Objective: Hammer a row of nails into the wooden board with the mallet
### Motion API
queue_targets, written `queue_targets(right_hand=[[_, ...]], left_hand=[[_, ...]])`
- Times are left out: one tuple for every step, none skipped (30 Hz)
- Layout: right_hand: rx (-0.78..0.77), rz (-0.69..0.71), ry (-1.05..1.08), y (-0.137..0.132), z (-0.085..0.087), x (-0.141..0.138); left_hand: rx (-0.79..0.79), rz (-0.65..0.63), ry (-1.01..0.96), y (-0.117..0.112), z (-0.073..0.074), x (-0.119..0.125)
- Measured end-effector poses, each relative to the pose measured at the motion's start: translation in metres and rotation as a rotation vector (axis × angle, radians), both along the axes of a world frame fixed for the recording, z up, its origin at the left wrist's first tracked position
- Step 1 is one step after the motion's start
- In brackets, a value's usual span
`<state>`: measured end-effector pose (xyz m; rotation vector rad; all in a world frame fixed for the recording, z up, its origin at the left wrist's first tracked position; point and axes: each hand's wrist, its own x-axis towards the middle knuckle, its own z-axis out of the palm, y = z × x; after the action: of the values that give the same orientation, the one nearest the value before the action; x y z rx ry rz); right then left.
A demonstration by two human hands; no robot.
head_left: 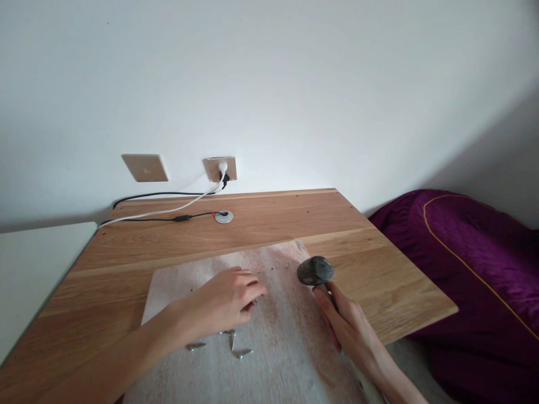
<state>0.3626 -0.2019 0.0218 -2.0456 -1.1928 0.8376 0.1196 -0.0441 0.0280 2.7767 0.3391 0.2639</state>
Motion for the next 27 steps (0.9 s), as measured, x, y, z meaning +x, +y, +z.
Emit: queue_targets(right_hand=[[-0.012,0.008,0.005,0.0,0.0,0.001],[-0.02,0.012,0.009,0.001,0.001,0.001],[-0.025,0.013,0.016,0.001,0.001,0.002],[-0.029,0.011,0.022,0.001,0.001,0.003],[-0.029,0.007,0.026,0.001,0.0,0.003],[-0.028,0.007,0.03,0.001,0.0,0.003],[-0.023,0.011,0.032,0.001,0.0,0.003],[-0.015,0.017,0.03,0.001,0.0,0.004],[-0.01,0.025,0.028,0.001,0.0,0.004],[-0.003,0.03,0.024,0.001,-0.001,0.004],[0.001,0.034,0.021,0.001,-0.001,0.005],[0.002,0.036,0.017,0.001,-0.001,0.005],[0.001,0.037,0.014,0.001,-0.001,0.005],[0.0,0.038,0.012,0.001,-0.001,0.006],[0.0,0.039,0.009,0.001,0.0,0.006],[0.0,0.041,0.006,0.001,0.0,0.006],[-0.003,0.043,0.005,0.001,0.0,0.006],[-0.004,0.042,0.003,0.001,0.0,0.006],[-0.005,0.041,0.003,0.001,0.001,0.006],[-0.005,0.041,0.005,0.001,0.001,0.006],[-0.004,0.042,0.009,0.001,0.001,0.006],[0.002,0.042,0.015,0.002,0.001,0.006],[0.008,0.042,0.021,0.002,0.0,0.006],[0.014,0.045,0.027,0.002,0.0,0.007],[0.02,0.046,0.031,0.001,0.0,0.007],[0.025,0.047,0.035,0.001,0.0,0.007],[0.028,0.047,0.036,0.001,0.0,0.007]], left_hand=[[0.022,-0.017,0.013,0.0,0.002,0.002],[0.038,-0.035,0.023,0.0,0.003,0.004],[0.044,-0.05,0.03,0.0,0.005,0.006],[0.033,-0.06,0.032,0.001,0.006,0.008],[0.005,-0.065,0.028,0.004,0.007,0.009],[-0.04,-0.063,0.019,0.007,0.008,0.011],[-0.095,-0.053,0.002,0.011,0.008,0.014],[-0.156,-0.041,-0.024,0.015,0.009,0.017],[-0.216,-0.027,-0.059,0.02,0.009,0.02],[-0.275,-0.013,-0.098,0.026,0.009,0.024],[-0.331,0.001,-0.136,0.031,0.009,0.028],[-0.383,0.017,-0.168,0.036,0.009,0.032],[-0.428,0.032,-0.192,0.04,0.008,0.037],[-0.464,0.051,-0.207,0.044,0.008,0.041],[-0.489,0.071,-0.216,0.047,0.007,0.045],[-0.502,0.093,-0.219,0.049,0.005,0.048],[-0.506,0.115,-0.219,0.051,0.004,0.051],[-0.504,0.135,-0.214,0.052,0.001,0.053],[-0.5,0.15,-0.207,0.052,-0.001,0.054],[-0.496,0.16,-0.198,0.053,-0.003,0.055],[-0.493,0.166,-0.187,0.053,-0.006,0.055],[-0.492,0.166,-0.179,0.053,-0.008,0.055],[-0.493,0.163,-0.173,0.053,-0.01,0.054],[-0.494,0.16,-0.168,0.052,-0.012,0.054],[-0.495,0.158,-0.165,0.052,-0.013,0.054],[-0.495,0.158,-0.161,0.052,-0.013,0.054],[-0.493,0.159,-0.157,0.052,-0.014,0.054]])
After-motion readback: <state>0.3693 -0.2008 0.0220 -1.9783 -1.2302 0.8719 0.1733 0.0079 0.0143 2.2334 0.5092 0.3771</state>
